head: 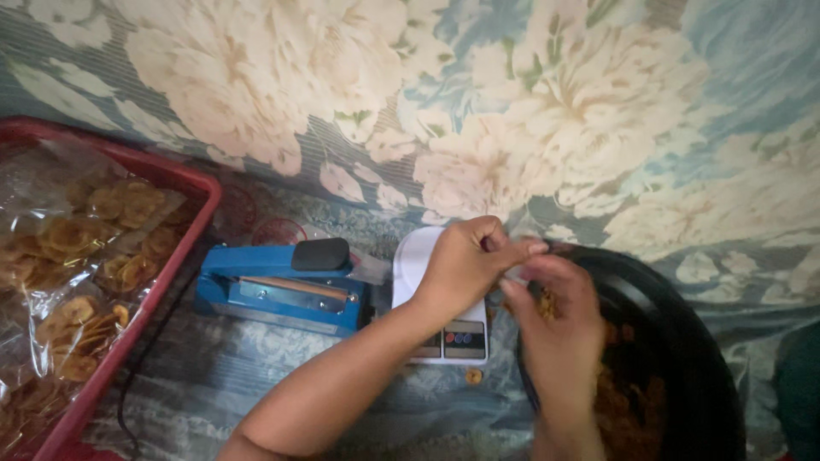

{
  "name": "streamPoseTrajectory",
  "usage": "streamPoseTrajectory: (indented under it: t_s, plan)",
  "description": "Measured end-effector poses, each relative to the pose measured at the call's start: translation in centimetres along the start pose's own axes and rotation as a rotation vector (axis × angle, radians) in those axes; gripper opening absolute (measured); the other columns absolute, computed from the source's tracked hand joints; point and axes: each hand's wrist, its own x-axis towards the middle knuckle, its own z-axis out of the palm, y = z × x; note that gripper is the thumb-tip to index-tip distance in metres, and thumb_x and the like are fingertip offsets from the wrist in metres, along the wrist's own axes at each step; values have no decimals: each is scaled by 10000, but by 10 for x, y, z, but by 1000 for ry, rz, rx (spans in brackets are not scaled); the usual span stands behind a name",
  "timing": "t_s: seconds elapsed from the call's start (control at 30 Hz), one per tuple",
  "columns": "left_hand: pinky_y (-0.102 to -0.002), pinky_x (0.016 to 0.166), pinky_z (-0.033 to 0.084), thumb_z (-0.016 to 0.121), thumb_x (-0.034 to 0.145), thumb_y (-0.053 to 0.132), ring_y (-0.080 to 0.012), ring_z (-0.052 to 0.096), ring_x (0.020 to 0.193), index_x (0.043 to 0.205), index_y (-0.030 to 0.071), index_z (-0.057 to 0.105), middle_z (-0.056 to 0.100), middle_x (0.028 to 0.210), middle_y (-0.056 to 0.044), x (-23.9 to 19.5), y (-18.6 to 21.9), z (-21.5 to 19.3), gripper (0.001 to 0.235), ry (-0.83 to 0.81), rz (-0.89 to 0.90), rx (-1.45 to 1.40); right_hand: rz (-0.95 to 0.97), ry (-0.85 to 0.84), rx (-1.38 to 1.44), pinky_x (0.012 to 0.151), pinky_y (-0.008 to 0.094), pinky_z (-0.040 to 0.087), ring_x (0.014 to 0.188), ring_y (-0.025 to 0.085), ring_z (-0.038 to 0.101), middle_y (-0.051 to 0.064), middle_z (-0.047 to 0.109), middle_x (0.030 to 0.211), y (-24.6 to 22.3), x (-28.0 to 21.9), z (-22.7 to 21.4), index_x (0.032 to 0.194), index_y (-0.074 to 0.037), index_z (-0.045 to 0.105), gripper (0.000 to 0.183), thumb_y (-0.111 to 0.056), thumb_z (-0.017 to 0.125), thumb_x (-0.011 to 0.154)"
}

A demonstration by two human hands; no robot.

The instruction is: The person scoops dried banana chips from a black bowl into a small plastic bag placed on a digital scale. After filling the bag, they use a blue heat sealer to close it and place the sealed package into a red basket.

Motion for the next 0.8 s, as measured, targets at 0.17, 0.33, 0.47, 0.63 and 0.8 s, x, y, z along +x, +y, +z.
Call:
streamPoseTrajectory:
  t_s: [0.17,0.33,0.47,0.63,0.8]
  plan:
    - [-225,576,450,755,926,260,-34,560,623,689,52,668,652,651,27,3,-27,2,327,-197,-82,-234,165,-23,362,835,241,568,940,102,698,55,699,1007,17,-3,10,1104,-28,591,291,68,738,872]
    - [-305,516,369,795,910,284,-117,457,571,659,23,592,533,574,-47,-8,-17,-4,415,-124,40,140,242,-35,347,758,218,549,863,84,692,64,709,939,45,-7,-5,1038,-1,623,155,55,716,928]
    - [-381,536,422,833,844,285,-276,584,590,717,19,609,591,670,-118,-19,-1,2,371,17,372,512,241,-13,265,728,202,523,835,64,669,35,700,903,65,0,-34,1011,-12,647,106,47,707,946]
    - [-416,736,540,661,977,130,-365,638,995,1121,25,606,588,1141,-157,-24,2,19,187,-224,568,449,64,-144,21,790,221,494,904,92,646,30,674,976,80,15,-72,1029,-27,740,134,65,687,946]
    - [-409,791,568,651,926,98,-320,672,1048,1149,46,658,557,1262,-172,-18,0,32,229,-420,767,532,130,-282,-7,831,228,505,953,113,656,45,690,1010,99,26,-98,1099,-42,743,184,25,694,934]
